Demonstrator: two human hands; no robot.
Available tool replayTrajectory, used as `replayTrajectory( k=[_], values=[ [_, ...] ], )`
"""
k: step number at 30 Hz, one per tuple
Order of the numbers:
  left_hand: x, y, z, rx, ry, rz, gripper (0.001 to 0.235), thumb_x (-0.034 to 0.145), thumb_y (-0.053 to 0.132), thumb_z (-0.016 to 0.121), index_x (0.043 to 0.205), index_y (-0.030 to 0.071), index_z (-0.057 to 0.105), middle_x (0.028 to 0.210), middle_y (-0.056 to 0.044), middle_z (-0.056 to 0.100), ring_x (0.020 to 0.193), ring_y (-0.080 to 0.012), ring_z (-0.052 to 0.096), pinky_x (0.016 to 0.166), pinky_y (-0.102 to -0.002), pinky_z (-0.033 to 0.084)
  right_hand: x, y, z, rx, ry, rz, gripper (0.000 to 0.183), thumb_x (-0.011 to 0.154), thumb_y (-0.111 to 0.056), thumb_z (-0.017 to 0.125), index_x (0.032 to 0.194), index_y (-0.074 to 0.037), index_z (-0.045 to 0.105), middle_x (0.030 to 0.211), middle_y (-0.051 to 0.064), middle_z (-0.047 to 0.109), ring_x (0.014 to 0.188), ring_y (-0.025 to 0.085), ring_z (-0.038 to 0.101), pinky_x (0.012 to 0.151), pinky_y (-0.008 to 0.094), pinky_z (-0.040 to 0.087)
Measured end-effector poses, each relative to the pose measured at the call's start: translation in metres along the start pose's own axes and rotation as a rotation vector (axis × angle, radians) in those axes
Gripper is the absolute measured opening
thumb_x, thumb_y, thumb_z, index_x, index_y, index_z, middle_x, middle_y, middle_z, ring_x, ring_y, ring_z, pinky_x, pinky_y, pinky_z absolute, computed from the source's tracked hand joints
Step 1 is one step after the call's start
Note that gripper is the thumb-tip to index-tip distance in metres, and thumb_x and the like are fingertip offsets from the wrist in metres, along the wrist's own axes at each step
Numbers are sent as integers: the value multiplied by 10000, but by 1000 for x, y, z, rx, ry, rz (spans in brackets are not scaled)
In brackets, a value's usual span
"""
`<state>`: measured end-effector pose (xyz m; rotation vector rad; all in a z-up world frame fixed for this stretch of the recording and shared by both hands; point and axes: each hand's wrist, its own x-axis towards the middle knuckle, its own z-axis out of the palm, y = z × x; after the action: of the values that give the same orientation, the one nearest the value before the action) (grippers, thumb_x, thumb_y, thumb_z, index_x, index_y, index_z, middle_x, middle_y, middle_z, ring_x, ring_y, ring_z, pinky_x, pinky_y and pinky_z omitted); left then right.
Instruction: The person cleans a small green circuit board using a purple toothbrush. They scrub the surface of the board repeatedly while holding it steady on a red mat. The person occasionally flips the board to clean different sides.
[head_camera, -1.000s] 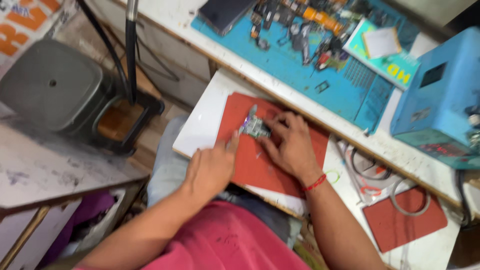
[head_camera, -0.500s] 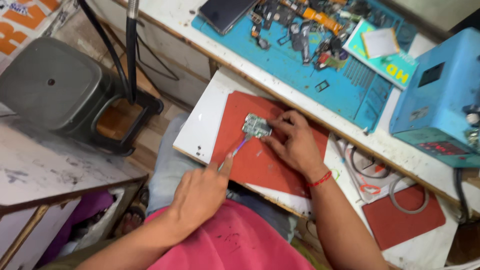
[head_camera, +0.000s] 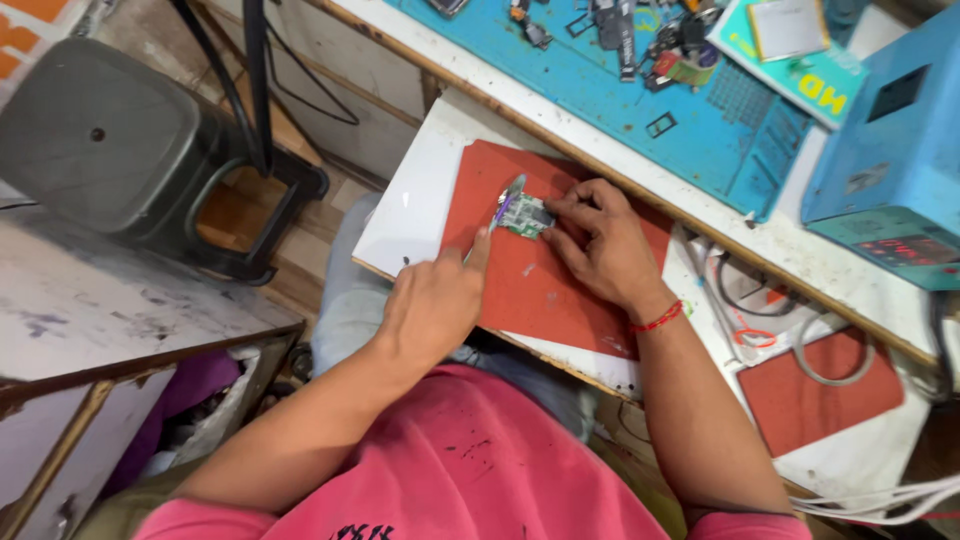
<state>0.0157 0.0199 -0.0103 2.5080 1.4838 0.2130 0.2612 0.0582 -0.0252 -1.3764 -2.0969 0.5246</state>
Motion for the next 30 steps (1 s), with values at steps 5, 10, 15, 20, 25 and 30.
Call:
replayTrajectory(
  k=[5, 10, 15, 20, 25, 30],
  values=[
    [-36, 6, -15, 12, -89, -11, 595, 788, 79, 605, 1378, 7, 584, 771, -173, 681, 552, -331, 712, 485, -436, 574, 1, 0, -1, 19, -3, 46, 359, 832, -139, 823, 1163, -32, 740, 1103, 130, 609, 989, 297, 624, 858, 395, 529],
    [-6, 6, -1, 42, 51, 34, 563, 834, 56, 596, 1389, -41, 593, 736, -154, 681, 544, -309, 710, 491, -419, 576, 3, -2, 2, -7, -15, 59, 341, 851, -141, 821, 1168, -41, 745, 1113, 130, 614, 989, 295, 632, 855, 390, 532],
    [-17, 13, 2, 57, -10, 94, 572, 823, 72, 598, 1388, -19, 587, 737, -156, 689, 541, -300, 717, 481, -411, 580, 2, -1, -3, -25, -5, -33, 370, 836, -121, 812, 1187, -30, 739, 1110, 143, 605, 989, 310, 636, 863, 393, 537],
    [-5, 14, 10, 6, 110, 49, 495, 862, 78, 590, 1343, -39, 616, 784, -168, 697, 563, -299, 720, 493, -411, 575, 1, -2, -3, -53, -6, 0, 372, 845, -125, 820, 1197, -34, 741, 1118, 128, 627, 990, 305, 651, 871, 394, 544],
    [-12, 17, 6, 22, 0, 63, 540, 845, 68, 585, 1375, -36, 591, 715, -172, 690, 547, -316, 719, 486, -421, 579, 0, -3, -2, -49, 2, 53, 361, 839, -140, 833, 1173, -32, 748, 1095, 130, 631, 979, 304, 652, 869, 395, 547],
    [6, 20, 6, -19, 30, 67, 538, 843, 63, 587, 1366, -58, 592, 719, -175, 691, 557, -323, 715, 496, -423, 575, 1, -3, -3, -64, -2, 40, 341, 825, -137, 822, 1138, -26, 746, 1091, 134, 632, 974, 310, 650, 856, 400, 545]
  ],
)
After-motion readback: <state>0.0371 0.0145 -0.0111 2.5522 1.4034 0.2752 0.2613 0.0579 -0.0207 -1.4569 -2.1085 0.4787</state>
